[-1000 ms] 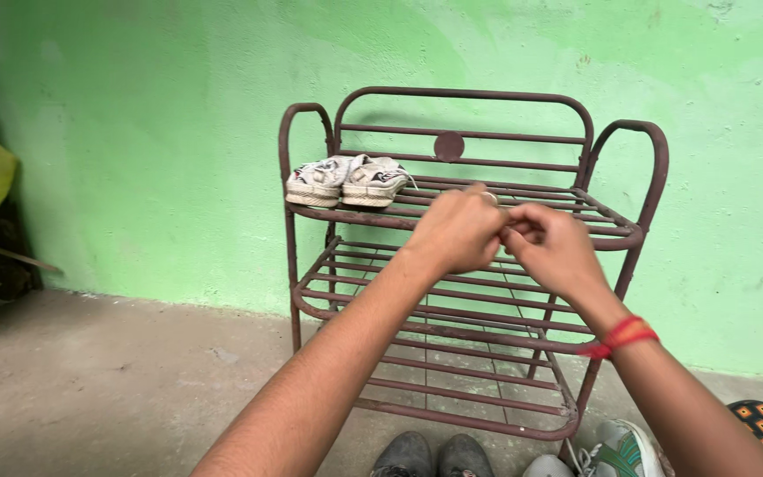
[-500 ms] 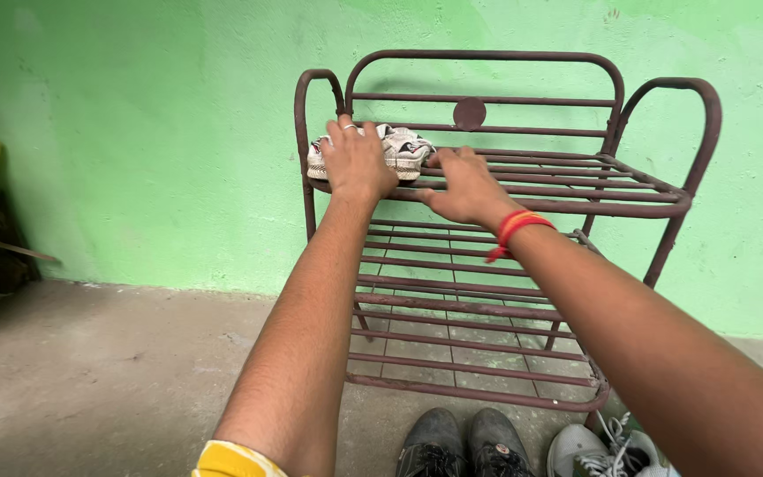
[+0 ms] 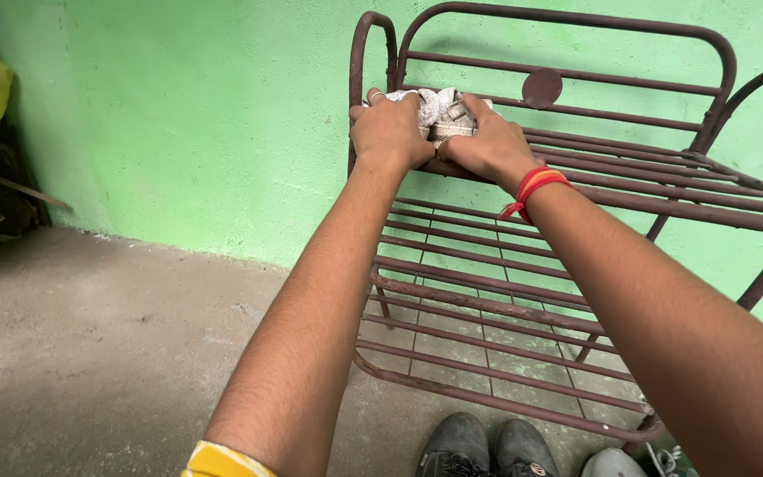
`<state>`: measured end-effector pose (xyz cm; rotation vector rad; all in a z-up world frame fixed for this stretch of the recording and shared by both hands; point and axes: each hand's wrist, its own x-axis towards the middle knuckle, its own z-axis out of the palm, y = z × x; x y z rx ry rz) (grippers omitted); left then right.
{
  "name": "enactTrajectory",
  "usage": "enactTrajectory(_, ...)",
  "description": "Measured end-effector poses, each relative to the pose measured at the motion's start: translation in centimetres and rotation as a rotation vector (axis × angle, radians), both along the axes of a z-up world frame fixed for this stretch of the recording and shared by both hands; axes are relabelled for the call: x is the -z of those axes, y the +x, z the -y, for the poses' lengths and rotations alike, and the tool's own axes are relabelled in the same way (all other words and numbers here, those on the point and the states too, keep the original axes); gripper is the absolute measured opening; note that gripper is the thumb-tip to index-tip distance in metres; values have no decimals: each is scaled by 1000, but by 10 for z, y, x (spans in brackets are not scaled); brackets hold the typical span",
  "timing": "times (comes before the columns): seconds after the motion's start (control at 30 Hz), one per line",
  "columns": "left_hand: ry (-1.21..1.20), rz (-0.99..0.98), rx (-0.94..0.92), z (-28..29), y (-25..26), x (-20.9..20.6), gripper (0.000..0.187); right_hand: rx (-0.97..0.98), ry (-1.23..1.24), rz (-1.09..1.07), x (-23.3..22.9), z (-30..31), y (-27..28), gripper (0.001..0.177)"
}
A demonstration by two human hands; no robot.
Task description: The person removes various shoes and sandals from a three-tier metal shoe rack and places them on the floor. The person handles each pair one at a time, stacking them into a pile. Finally, the person wipes the empty rack with a cloth.
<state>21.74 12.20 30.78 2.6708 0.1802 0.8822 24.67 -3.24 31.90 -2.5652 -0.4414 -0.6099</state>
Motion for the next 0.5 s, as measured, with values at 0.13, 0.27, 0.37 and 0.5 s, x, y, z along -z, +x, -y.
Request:
enactTrajectory(0.13,49,91,-15,-1,9,3,72,110,-16,-70,-1,-2,-3,88)
enactTrajectory(0.27,27,113,-36,0,13,6,76,222,17,-46,4,-8,-14,78)
enactTrajectory(0.37,21,261,-1,-1,14,11,84,239,53,15,5,-9,-17,79)
enactTrajectory(0.5,-86,341,36,-7,7,16,86,213,89,150,12,-8,-24,79)
